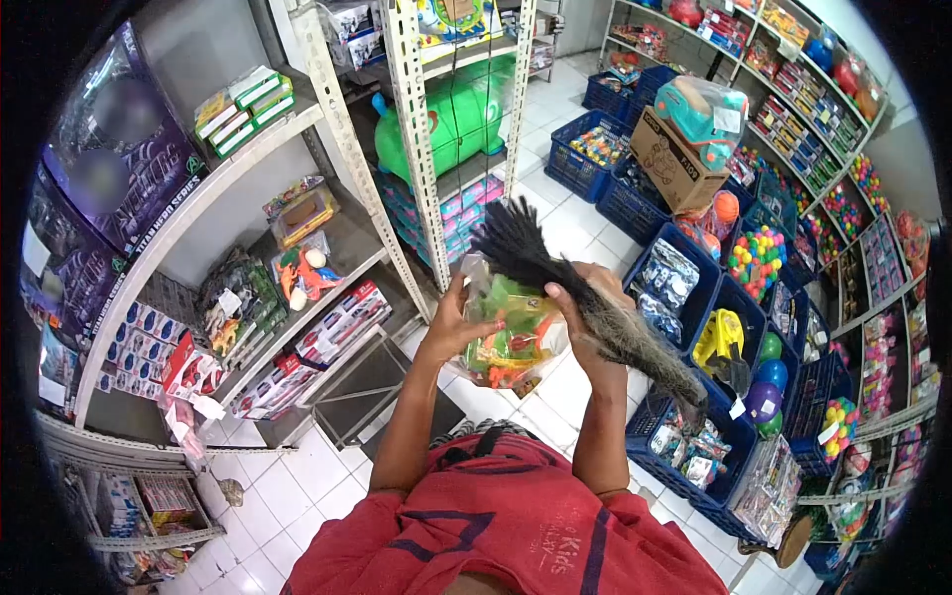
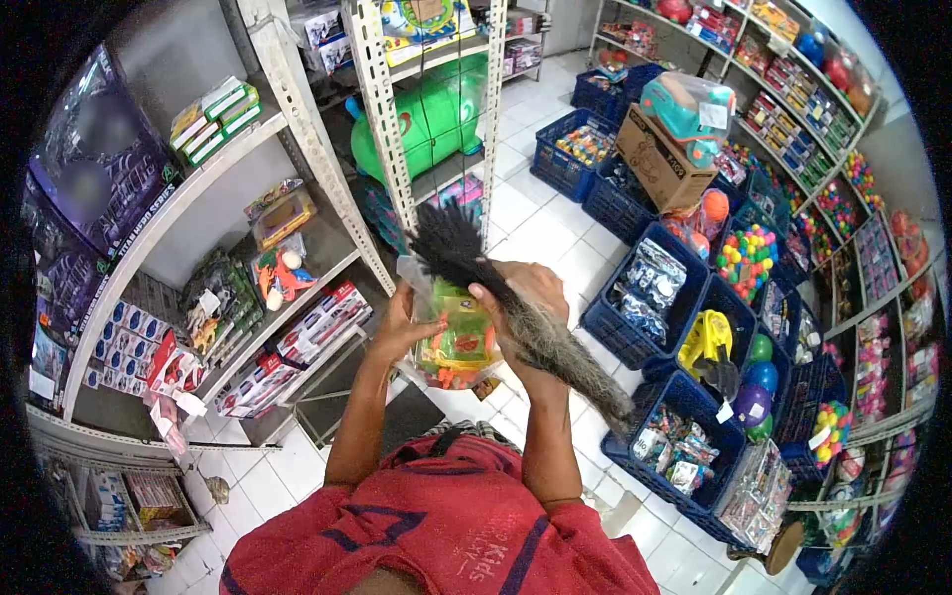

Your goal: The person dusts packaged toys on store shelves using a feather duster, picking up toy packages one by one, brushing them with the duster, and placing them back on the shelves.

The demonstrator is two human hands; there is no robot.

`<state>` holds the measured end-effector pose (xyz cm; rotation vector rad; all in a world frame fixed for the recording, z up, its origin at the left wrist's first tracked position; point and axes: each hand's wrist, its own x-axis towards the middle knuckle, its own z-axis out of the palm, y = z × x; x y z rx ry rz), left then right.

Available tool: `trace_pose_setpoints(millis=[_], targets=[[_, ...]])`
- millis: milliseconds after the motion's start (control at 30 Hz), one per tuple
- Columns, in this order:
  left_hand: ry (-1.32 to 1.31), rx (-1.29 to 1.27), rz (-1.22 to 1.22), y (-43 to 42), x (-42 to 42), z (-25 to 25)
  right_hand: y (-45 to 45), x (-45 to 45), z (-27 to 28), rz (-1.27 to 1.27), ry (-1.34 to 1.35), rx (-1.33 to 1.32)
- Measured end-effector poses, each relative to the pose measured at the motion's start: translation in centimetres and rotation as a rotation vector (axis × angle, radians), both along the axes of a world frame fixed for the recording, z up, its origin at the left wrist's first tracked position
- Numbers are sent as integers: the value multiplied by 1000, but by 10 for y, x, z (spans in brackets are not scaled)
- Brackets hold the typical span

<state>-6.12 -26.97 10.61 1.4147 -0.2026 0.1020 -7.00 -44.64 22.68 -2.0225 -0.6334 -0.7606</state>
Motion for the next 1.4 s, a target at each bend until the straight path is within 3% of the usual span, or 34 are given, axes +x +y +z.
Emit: trace_pose_setpoints(millis=[100,200,233,367,467,500,600,633,767,900,1000,1133,1200,1300,1400], targets=[[-55,100,-19,4,-6,10,-6,14,-17,-108,75,-32],[0,116,-89,11,-10,13,-8,11,-19,102,241,22],[10,171,-61,14,-8,-1,-7,14,-21,217,142,39],[-18,455,-58,20,-15,19,-2,17,-24,221,417,156],[6,855,-43,12,-28,56,-3,30,-35,254,456,218],[-112,923,-29,10,-30,57,-6,35,-40,322,588,220],[-111,1019,-77,11,-25,59,-8,33,-41,614,620,219],[-111,1066,-72,10,-24,63,-9,46,-64,660,607,176],[-135,1167,-76,15,-18,65,-6,40,-66,791,978,350],[-174,1125,-140,28,-12,74,0,39,-79,902,579,192],[-56,1194,-214,31,-6,86,7,30,-69,762,451,58],[-181,1205,-138,36,1,79,20,41,-99,599,422,224],[-173,1219,-131,34,-1,82,26,44,-104,645,570,506],[-251,1205,-56,31,-6,71,21,46,-99,609,344,316],[-298,1185,24,29,-9,68,23,51,-108,605,407,432]])
